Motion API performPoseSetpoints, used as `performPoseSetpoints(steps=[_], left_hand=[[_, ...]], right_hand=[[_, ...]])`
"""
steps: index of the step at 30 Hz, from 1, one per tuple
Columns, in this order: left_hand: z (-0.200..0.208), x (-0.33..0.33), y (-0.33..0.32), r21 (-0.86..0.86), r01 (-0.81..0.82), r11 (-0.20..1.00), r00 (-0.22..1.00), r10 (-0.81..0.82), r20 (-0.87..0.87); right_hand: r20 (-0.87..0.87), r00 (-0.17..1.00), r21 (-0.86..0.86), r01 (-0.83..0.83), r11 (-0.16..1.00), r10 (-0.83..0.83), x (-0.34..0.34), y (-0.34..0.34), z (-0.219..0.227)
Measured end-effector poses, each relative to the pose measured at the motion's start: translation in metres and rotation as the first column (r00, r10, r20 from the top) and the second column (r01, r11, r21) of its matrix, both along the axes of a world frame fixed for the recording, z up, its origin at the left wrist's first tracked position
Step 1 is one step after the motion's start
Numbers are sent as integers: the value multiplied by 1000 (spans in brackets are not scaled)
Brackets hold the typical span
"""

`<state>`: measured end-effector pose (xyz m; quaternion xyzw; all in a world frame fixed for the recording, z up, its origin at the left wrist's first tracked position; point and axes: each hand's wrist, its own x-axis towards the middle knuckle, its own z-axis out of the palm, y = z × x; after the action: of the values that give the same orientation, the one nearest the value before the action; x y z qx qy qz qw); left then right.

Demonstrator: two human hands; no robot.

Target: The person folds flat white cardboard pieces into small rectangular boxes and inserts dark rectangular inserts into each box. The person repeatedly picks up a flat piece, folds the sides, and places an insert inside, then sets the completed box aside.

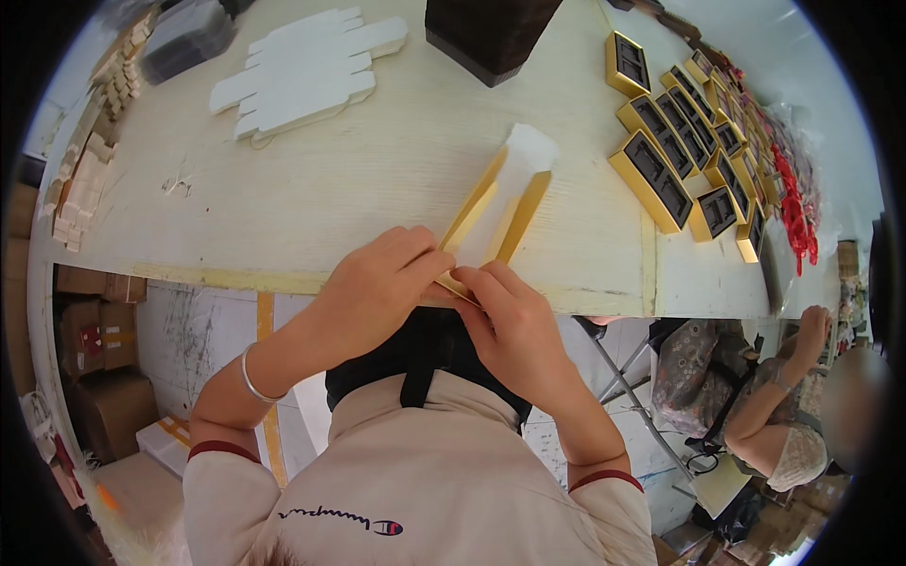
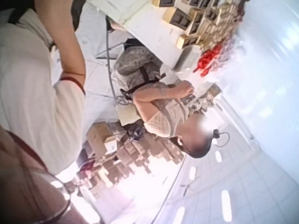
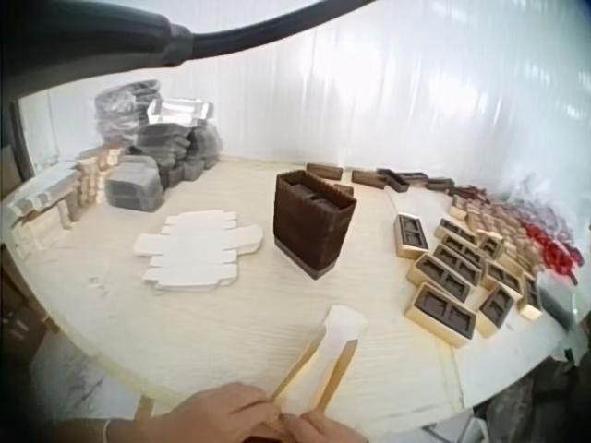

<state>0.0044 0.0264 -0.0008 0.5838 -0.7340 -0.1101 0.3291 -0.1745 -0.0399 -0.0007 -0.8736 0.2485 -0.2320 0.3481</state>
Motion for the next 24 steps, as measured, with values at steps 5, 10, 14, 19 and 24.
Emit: performPoseSetpoints(steps=[5,10,14,19,24], left_hand=[[11,32,-17,113,175,978,974,-189,128],[42,39,-11,124,120,985,970,-143,199],[37,13,-4,-4,51,999,953,-47,300],[1,-13,2,-80,194,978,917,-151,369],[4,-6,1,-121,201,972,946,-160,283]], right_hand=[[153,984,311,-134,941,89,2,10,11],[91,994,-170,73,983,-59,-31,-15,35],[-125,990,-483,-3,875,-66,-61,-55,17],[9,997,-428,76,901,-79,-39,-24,-12],[-130,991,-352,-33,936,-14,-37,-6,3]])
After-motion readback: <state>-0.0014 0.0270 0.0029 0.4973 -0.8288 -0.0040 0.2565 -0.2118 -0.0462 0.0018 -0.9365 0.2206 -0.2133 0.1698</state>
